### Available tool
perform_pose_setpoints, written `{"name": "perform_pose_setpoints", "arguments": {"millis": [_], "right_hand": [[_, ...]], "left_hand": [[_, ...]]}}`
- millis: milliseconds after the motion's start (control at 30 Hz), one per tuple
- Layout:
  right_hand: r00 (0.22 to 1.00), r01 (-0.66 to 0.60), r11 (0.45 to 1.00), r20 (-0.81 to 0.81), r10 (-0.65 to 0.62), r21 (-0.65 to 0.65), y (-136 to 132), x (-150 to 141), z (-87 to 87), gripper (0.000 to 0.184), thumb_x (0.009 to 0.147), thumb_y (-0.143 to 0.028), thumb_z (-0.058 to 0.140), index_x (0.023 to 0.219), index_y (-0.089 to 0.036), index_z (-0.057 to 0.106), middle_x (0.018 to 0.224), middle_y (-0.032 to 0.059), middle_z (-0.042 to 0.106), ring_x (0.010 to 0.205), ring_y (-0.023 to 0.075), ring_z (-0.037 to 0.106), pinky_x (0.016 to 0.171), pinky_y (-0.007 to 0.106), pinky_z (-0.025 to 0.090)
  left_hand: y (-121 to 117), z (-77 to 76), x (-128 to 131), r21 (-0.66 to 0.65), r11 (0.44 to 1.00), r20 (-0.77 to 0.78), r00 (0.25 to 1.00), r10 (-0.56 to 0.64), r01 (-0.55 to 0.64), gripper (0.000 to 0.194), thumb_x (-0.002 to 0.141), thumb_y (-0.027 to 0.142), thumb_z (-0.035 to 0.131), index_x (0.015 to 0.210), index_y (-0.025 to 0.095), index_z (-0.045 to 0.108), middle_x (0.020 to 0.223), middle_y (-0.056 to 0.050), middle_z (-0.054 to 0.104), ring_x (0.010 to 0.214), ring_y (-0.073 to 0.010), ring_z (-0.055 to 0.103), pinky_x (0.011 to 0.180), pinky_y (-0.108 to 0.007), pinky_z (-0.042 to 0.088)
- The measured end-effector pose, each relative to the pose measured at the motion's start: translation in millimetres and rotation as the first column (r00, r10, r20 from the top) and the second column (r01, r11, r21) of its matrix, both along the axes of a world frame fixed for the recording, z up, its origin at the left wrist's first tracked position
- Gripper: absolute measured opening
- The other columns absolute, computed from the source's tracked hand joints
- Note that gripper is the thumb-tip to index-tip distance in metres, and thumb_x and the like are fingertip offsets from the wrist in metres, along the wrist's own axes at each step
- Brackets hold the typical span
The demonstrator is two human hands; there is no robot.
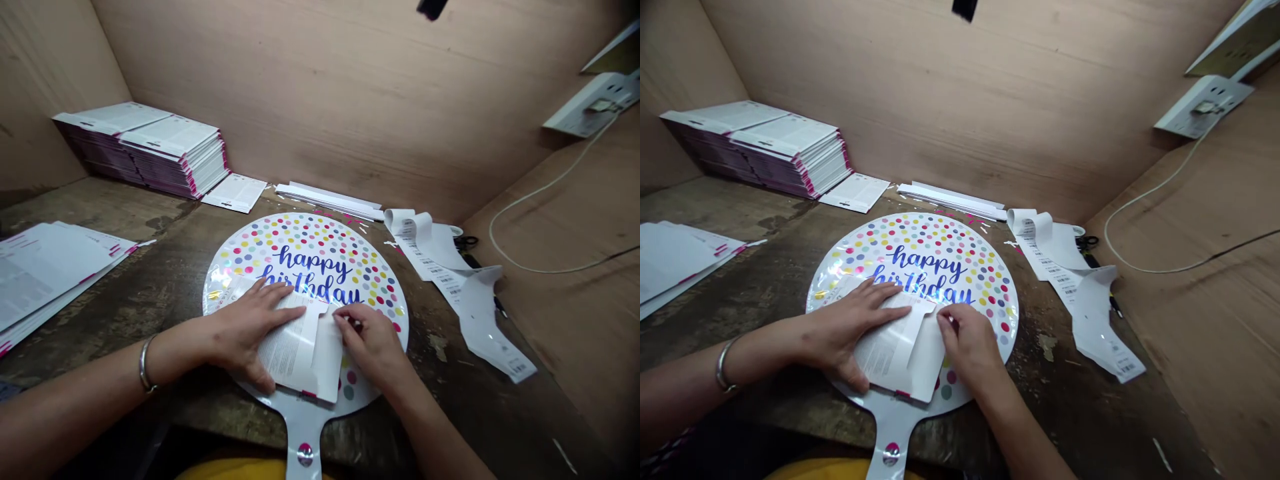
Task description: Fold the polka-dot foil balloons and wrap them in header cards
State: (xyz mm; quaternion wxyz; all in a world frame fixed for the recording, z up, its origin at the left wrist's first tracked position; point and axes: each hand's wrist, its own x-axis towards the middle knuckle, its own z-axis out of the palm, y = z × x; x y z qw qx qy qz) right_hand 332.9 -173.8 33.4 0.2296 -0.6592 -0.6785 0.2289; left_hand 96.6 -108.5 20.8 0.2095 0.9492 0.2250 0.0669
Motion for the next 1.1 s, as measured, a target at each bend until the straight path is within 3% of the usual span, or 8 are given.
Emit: {"name": "perform_pose_setpoints", "arguments": {"millis": [100,200,267,367,467,567,733,1100], "right_hand": [[0.956,-0.223,0.969,0.217,0.195,0.109,-9.8,9.6,-9.3,0.036,0.088,-0.020,0.044,0.121,-0.022,0.059,0.133,0.0078,0.053,0.127,0.0272,0.040,0.104,0.048,0.034],[0.914,-0.249,0.967,0.344,0.216,0.054,-27.2,2.4,-11.8,0.038,0.088,-0.018,0.044,0.124,-0.020,0.057,0.132,0.0108,0.054,0.122,0.0295,0.044,0.099,0.050,0.038],[0.908,-0.226,0.973,0.372,0.194,0.045,-36.4,-6.7,-5.9,0.028,0.088,-0.017,0.045,0.108,-0.019,0.065,0.112,0.0132,0.065,0.102,0.0294,0.056,0.085,0.048,0.046],[0.932,-0.248,0.963,0.299,0.206,0.108,-36.4,-17.8,3.9,0.022,0.090,-0.018,0.044,0.085,-0.019,0.065,0.084,0.0098,0.066,0.081,0.0237,0.056,0.073,0.040,0.047],[0.951,-0.290,0.937,0.166,0.261,0.192,-23.9,-22.2,0.4,0.015,0.089,-0.017,0.047,0.086,-0.019,0.062,0.092,0.0076,0.063,0.088,0.0209,0.053,0.079,0.036,0.045],[0.953,-0.299,0.942,0.097,0.286,0.154,-13.7,-22.7,-11.5,0.011,0.086,-0.015,0.050,0.081,-0.020,0.057,0.086,0.0047,0.059,0.083,0.0183,0.052,0.075,0.032,0.044],[0.958,-0.262,0.961,0.146,0.249,0.084,-9.9,-26.7,-15.1,0.007,0.084,-0.015,0.052,0.079,-0.019,0.053,0.079,0.0025,0.055,0.074,0.0163,0.052,0.066,0.029,0.042],[0.885,-0.443,0.896,0.167,0.435,0.014,-10.1,-39.2,-10.9,0.019,0.089,-0.016,0.045,0.094,-0.021,0.062,0.094,0.0053,0.056,0.081,0.0142,0.057,0.072,0.025,0.046]], "left_hand": [[-1.2,4.2,-5.8,-0.011,0.995,-0.059,0.993,-0.104,0.103,0.064,0.075,0.053,0.063,0.134,0.038,0.043,0.147,-0.005,0.034,0.136,-0.0382,0.021,0.107,-0.063,0.003],[-8.7,4.7,-8.3,0.011,0.999,-0.067,0.997,-0.029,0.030,0.040,0.088,0.030,0.051,0.127,0.037,0.050,0.137,-0.002,0.050,0.132,-0.0325,0.034,0.108,-0.062,0.002],[-14.6,0.6,-8.1,-0.002,0.998,-0.038,0.997,0.066,-0.066,0.040,0.088,0.034,0.052,0.128,0.034,0.050,0.137,-0.003,0.049,0.131,-0.0331,0.035,0.107,-0.062,0.007],[-21.1,-8.9,-4.9,-0.044,0.990,0.004,0.991,0.132,-0.132,0.049,0.084,0.044,0.056,0.131,0.031,0.047,0.142,-0.005,0.043,0.135,-0.0339,0.027,0.107,-0.060,0.015],[-24.1,-15.8,-2.2,-0.073,0.987,0.042,0.988,0.145,-0.142,0.045,0.085,0.042,0.056,0.127,0.029,0.051,0.141,-0.005,0.045,0.135,-0.0312,0.028,0.108,-0.057,0.016],[-26.6,-18.4,-4.6,-0.099,0.979,0.064,0.981,0.185,-0.178,0.044,0.083,0.043,0.058,0.124,0.027,0.054,0.137,-0.006,0.049,0.133,-0.0289,0.034,0.109,-0.055,0.015],[-32.5,-18.0,-9.4,-0.115,0.965,0.056,0.968,0.245,-0.237,0.042,0.087,0.038,0.054,0.127,0.027,0.052,0.137,-0.005,0.049,0.133,-0.0275,0.034,0.109,-0.056,0.015],[-31.7,-21.3,-8.1,-0.104,0.964,0.080,0.964,0.252,-0.244,0.040,0.085,0.035,0.055,0.124,0.027,0.054,0.135,-0.004,0.052,0.132,-0.0266,0.035,0.110,-0.055,0.014]]}}
